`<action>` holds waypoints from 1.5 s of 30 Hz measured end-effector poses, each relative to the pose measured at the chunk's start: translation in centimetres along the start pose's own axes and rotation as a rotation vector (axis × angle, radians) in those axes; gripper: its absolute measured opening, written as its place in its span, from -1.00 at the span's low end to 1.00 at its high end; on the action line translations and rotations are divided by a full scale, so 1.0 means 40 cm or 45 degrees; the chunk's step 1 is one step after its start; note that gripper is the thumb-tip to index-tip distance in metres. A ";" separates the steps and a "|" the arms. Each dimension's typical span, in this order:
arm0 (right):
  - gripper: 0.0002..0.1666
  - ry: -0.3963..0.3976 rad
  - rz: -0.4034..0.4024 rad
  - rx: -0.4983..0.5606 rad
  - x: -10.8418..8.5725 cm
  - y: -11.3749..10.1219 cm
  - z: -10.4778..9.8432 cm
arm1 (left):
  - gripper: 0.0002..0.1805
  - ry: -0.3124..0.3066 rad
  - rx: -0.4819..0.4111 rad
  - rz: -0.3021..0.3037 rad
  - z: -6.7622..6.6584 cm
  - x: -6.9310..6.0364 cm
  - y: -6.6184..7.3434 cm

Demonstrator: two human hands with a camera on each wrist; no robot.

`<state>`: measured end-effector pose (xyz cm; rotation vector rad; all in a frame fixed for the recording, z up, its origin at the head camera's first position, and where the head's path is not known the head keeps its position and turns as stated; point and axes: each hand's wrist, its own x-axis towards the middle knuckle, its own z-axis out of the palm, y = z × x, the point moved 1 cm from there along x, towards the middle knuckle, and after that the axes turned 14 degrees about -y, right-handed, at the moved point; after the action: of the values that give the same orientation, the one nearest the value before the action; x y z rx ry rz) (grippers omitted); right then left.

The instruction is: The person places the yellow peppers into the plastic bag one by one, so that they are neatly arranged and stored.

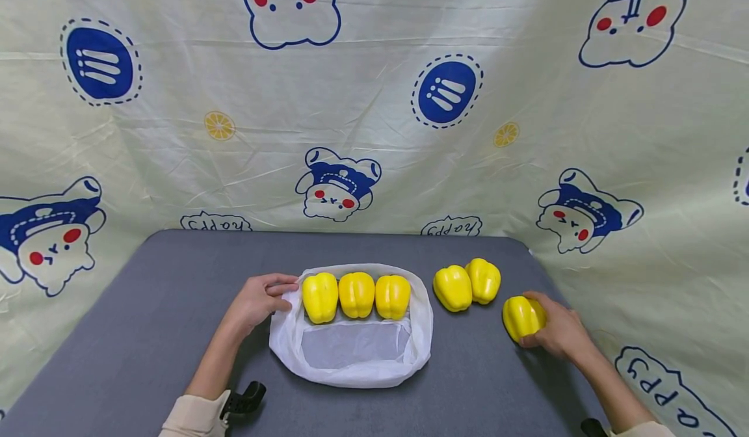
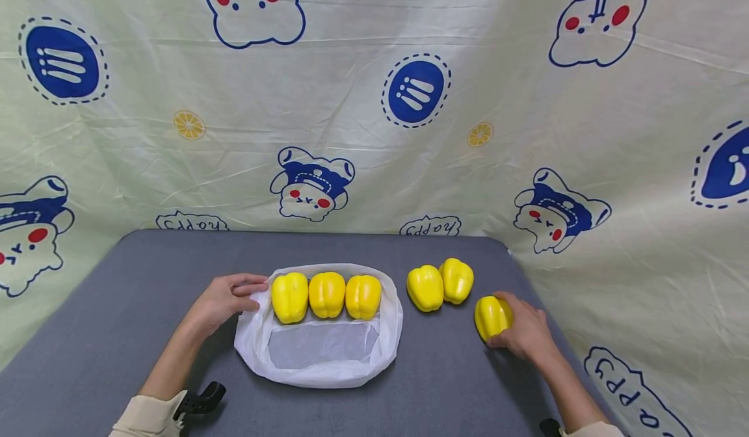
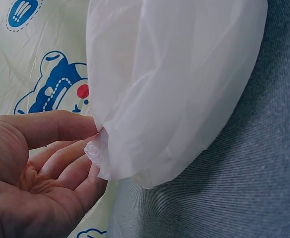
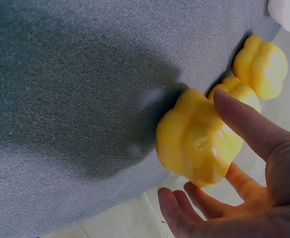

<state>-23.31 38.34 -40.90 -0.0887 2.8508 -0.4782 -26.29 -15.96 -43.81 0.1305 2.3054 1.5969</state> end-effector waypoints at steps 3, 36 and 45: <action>0.12 -0.011 0.014 0.003 0.003 0.001 -0.001 | -0.45 0.003 0.003 0.002 -0.001 0.000 0.000; 0.13 0.015 0.070 0.037 0.006 -0.006 0.002 | -0.45 0.021 0.011 -0.018 0.004 0.001 0.000; 0.17 0.028 0.090 0.057 0.013 -0.026 -0.008 | -0.45 0.020 0.011 -0.010 0.001 0.001 0.001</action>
<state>-23.86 37.39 -40.39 0.0254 2.8519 -0.5305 -26.33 -15.88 -43.79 0.1111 2.3219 1.5905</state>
